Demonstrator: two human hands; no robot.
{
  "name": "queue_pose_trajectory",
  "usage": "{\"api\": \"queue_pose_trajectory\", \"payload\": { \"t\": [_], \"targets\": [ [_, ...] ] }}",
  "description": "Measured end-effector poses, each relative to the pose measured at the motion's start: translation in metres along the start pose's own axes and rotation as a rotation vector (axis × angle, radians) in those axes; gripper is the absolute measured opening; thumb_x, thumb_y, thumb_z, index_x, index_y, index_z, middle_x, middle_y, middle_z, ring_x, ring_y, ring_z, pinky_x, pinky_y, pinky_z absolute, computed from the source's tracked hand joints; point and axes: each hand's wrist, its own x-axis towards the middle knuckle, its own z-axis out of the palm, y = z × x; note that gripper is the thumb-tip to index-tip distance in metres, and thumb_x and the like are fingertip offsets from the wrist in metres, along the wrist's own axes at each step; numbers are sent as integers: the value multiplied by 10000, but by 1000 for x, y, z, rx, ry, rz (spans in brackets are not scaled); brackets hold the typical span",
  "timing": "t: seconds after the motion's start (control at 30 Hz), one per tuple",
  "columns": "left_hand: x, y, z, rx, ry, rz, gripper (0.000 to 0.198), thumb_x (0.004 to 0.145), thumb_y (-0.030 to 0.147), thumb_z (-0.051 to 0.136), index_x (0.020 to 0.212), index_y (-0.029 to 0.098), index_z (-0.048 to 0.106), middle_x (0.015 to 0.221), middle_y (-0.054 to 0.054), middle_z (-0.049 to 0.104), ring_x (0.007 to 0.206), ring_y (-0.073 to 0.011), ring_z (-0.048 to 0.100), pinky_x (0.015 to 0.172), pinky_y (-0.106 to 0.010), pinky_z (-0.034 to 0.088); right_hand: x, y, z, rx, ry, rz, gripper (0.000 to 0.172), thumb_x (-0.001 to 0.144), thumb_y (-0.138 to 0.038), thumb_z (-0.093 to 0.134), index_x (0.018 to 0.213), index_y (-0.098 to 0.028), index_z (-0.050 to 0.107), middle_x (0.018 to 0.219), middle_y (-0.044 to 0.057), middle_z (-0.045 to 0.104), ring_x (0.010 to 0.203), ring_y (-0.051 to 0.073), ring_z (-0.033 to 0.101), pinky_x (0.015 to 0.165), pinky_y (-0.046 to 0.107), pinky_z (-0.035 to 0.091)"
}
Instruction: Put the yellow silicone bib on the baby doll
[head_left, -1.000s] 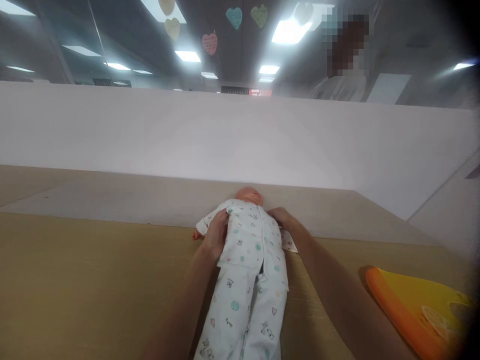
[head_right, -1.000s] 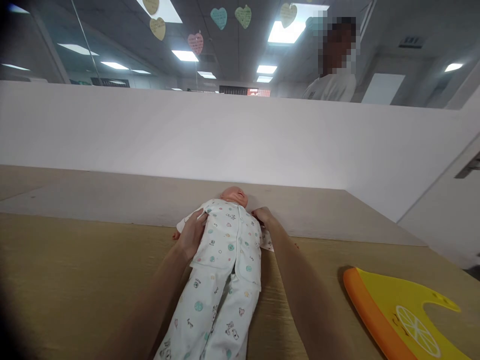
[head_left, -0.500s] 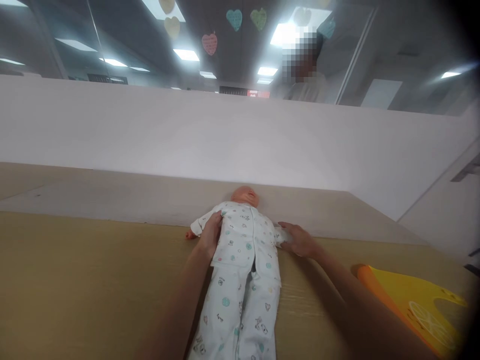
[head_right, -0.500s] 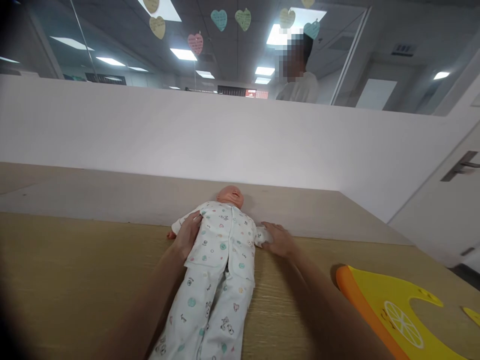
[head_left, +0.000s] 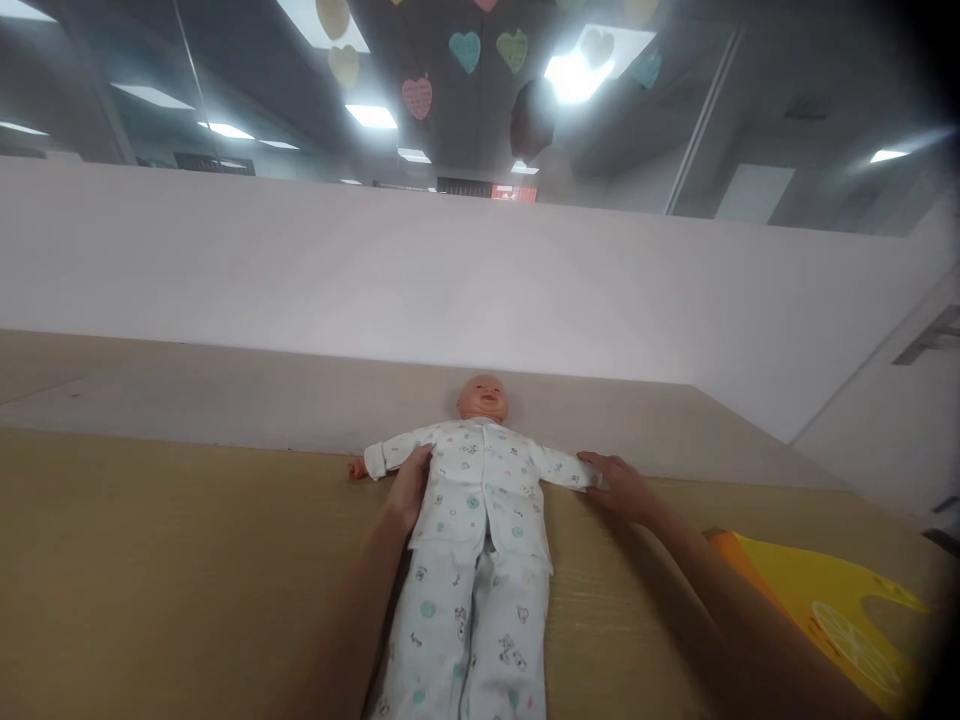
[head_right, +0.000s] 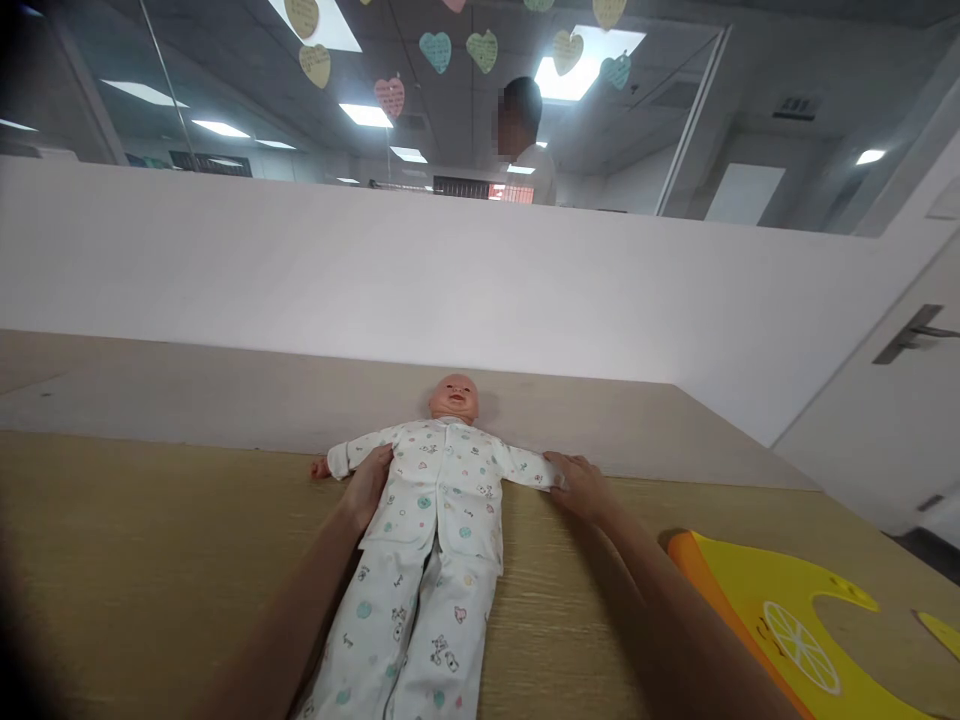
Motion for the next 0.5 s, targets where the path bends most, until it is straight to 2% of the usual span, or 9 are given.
{"api": "queue_pose_trajectory", "payload": {
  "t": [0.2,0.3,0.37,0.43,0.5],
  "targets": [
    [0,-6,-4,-14,-1,0,338,787,312,658,1074,136,695,1009,-82,749,1040,-289,667,973,-363,478,22,0,-6,-106,-26,5,482,855,-159,458,1327,-138,554,1335,127,587,1248,304,507,1034,436,419],
    [1,-11,-8,-11,-6,28,354,760,322,704,1066,143,698,1016,-80,748,1050,-290,660,982,-361,470,12,-19,-2,-251,87,71,499,872,-83,369,1338,-117,545,1417,173,504,1300,350,459,1033,504,412],
    [2,-13,-11,-4,-5,41,345,742,315,731,1042,146,705,1015,-77,746,1051,-287,657,984,-353,465,-12,-46,-1,-341,228,53,517,851,-57,383,1338,-104,548,1451,210,452,1334,404,410,1029,565,399],
    [2,-15,-15,17,4,25,354,734,326,753,1039,153,709,1020,-73,743,1048,-278,656,985,-342,462,-48,-83,-4,-302,392,-178,467,825,-89,467,1274,-117,590,1368,199,533,1296,377,449,1048,552,402],
    [3,-17,-18,44,5,-11,381,739,356,762,1062,160,710,1027,-76,741,1049,-276,655,985,-344,464,-87,-127,-8,-176,633,-467,324,885,-143,464,1163,-136,631,1174,159,652,1138,296,567,968,471,484]
  ]
}}
